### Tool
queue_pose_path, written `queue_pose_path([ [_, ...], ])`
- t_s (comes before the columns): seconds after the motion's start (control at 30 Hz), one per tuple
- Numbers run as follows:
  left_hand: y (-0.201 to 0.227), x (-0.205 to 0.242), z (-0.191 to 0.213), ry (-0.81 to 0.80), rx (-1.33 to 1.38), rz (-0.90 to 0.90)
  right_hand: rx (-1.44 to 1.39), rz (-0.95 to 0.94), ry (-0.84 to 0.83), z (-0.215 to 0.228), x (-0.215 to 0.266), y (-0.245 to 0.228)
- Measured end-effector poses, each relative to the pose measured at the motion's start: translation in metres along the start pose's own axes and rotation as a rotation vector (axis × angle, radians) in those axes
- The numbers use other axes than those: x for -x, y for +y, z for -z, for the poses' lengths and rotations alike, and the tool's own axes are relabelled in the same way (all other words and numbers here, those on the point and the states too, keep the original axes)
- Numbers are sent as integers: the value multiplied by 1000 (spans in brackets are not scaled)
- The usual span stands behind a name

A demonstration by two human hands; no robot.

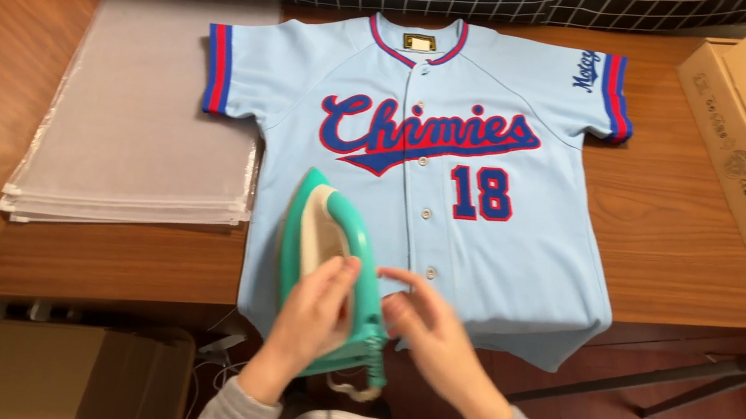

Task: The person removes a baseball jersey from a hanger, spreads it out on a flat surface, and uses a handheld iron to remove wrinkles from both sides of the garment.

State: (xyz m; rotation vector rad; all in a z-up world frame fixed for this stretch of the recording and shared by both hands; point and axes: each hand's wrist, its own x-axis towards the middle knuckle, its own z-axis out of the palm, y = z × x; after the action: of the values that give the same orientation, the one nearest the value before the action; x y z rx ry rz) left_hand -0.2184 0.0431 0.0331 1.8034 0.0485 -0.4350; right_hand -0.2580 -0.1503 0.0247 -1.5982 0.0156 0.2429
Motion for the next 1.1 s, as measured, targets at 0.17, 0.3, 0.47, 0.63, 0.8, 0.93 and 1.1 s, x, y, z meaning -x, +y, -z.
queue_pose_path([
  [0.17, 44, -1, -34, -198, 83, -111, -62, -5, 178, 13, 15, -18],
  [0.3, 50, -40, -53, -122, 99, 53, 45, 1, 310, 54, 20, -31],
  [0.47, -49, -124, -90, 32, -510, 126, 68, 3, 278, 73, 19, -3],
  [0.63, -88, -150, -106, 117, -699, 76, 140, -86, 260, 74, 16, -13],
  [0.8, -60, -134, -92, 80, -810, -20, 153, -62, 500, 103, 15, 12],
  [0.93, -64, -127, -98, 80, -870, -95, 214, -51, 580, 153, 29, 41],
  [1.1, -85, -137, -104, 131, -881, -123, 261, -167, 845, 199, 53, 39],
])
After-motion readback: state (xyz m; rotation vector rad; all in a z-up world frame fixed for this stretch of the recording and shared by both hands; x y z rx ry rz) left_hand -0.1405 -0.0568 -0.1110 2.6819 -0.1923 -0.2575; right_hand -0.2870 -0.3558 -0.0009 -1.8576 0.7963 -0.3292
